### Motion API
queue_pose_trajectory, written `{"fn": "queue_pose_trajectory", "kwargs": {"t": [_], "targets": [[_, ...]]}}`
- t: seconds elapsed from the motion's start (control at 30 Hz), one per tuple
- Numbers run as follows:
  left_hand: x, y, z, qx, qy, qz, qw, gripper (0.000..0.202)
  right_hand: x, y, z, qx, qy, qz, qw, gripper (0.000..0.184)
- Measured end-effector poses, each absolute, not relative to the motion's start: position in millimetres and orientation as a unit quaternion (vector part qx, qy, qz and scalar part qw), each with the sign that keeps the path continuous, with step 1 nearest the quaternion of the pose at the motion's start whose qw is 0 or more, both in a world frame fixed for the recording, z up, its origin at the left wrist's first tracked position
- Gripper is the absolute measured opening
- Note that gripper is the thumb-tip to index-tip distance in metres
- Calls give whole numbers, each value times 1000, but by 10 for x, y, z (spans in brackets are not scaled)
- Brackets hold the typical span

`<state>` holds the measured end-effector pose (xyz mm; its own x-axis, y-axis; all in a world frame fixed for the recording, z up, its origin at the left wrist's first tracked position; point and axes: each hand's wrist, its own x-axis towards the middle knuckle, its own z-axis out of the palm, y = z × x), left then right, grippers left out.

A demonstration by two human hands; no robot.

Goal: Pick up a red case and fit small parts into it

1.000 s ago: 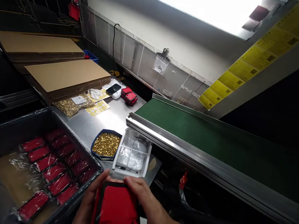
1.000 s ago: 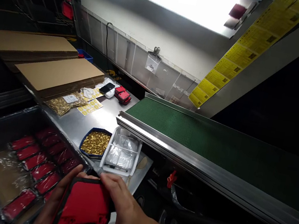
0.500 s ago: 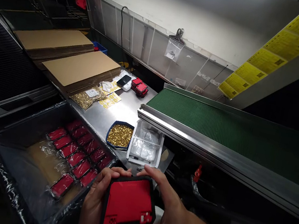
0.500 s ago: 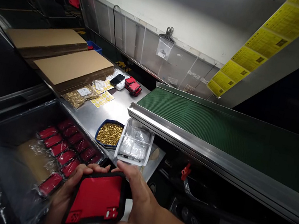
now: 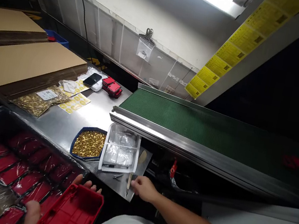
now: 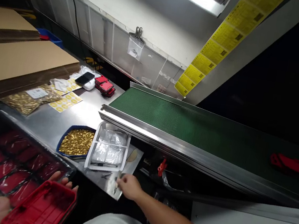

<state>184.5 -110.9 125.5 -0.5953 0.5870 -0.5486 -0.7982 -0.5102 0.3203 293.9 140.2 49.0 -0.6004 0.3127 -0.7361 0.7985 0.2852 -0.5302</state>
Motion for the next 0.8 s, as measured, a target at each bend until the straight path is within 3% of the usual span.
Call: {"fn": "queue_pose_trajectory", "kwargs": {"t": [0.07, 0.13, 0.23, 0.37, 0.53, 0.8], "targets": [[1811, -1111, 1000, -248, 338, 827, 374, 50, 3049, 1567, 208, 390, 800, -390, 238, 28], [1798, -1110, 787, -298, 380, 809, 337, 37, 3104, 1603, 9, 374, 833, -339, 227, 21], [1820, -1146, 667, -300, 399, 810, 307, 32, 3035, 1446, -162, 304, 876, -306, 216, 23], [1908, -1267, 970, -285, 402, 809, 319, 22, 2760, 1154, -325, 229, 903, -277, 237, 40], [2027, -1345, 1517, -210, 416, 823, 324, 65, 2522, 1025, -476, 206, 909, -238, 272, 31], [2026, -1339, 1662, -329, 365, 820, 293, 67, 2460, 982, -232, 161, 926, -266, 214, 17]]}}
